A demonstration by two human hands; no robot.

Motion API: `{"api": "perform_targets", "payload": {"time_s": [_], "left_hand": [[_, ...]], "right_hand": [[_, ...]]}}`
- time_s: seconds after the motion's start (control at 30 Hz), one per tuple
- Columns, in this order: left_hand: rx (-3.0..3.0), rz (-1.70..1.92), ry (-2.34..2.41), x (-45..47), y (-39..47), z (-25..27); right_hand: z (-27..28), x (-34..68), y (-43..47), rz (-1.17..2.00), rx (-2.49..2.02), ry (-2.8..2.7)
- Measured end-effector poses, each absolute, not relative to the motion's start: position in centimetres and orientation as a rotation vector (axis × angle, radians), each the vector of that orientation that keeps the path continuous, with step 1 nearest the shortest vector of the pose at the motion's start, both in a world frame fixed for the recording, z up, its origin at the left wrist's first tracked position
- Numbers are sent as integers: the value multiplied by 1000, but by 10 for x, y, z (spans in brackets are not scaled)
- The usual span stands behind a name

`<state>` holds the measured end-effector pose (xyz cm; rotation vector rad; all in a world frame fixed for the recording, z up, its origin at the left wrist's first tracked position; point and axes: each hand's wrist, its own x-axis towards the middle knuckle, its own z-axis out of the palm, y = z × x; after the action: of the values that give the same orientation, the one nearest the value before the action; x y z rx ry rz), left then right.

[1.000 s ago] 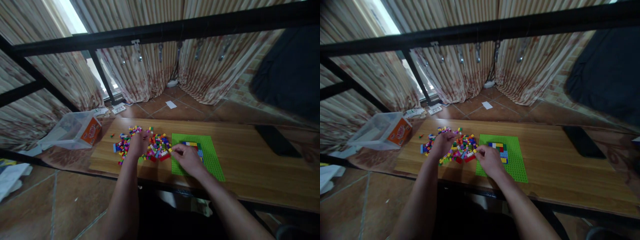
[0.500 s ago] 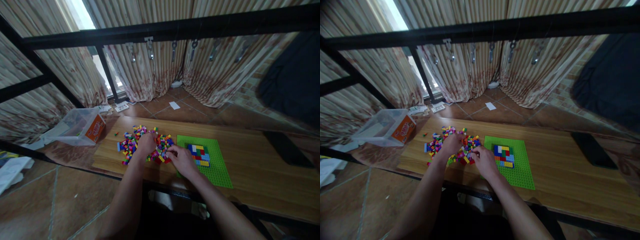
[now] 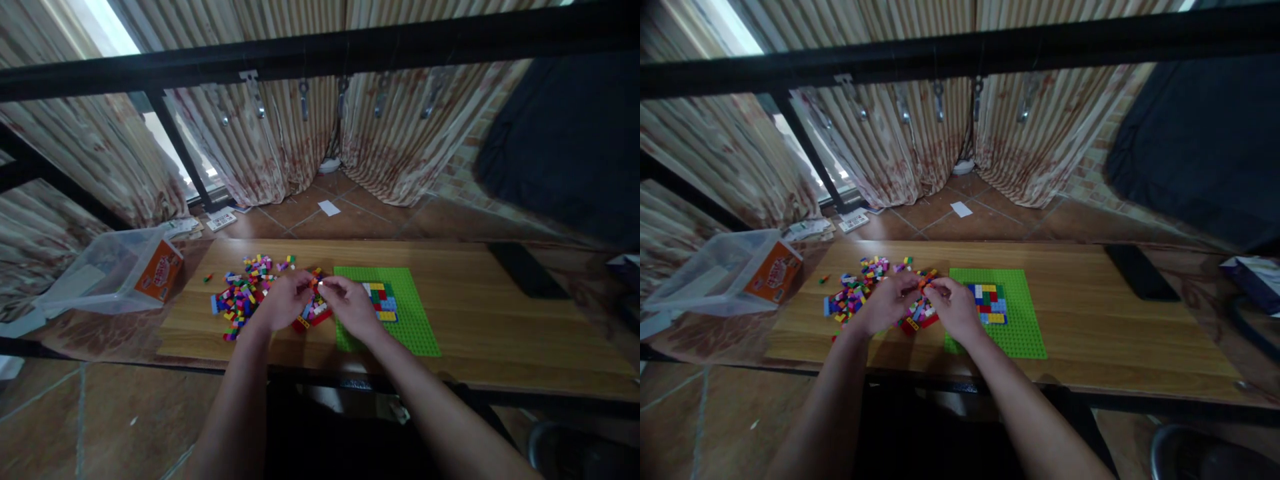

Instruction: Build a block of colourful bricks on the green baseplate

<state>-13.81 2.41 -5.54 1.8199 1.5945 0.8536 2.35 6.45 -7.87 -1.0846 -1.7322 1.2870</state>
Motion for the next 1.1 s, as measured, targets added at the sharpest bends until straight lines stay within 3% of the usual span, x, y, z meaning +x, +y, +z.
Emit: {"api": "perform_targets", "payload": {"time_s": [0.27, 0.7, 1.1], "left_hand": [[1756, 944, 1528, -125, 23, -61], [1900, 815, 1649, -117, 4, -62], [1824, 1124, 1688, -106, 3, -66]], "right_hand": [[-84, 24, 67, 1711, -1066, -1280], [-86, 15, 65, 1812, -1104, -1237], [-78, 24, 69, 2012, -1100, -773]]}}
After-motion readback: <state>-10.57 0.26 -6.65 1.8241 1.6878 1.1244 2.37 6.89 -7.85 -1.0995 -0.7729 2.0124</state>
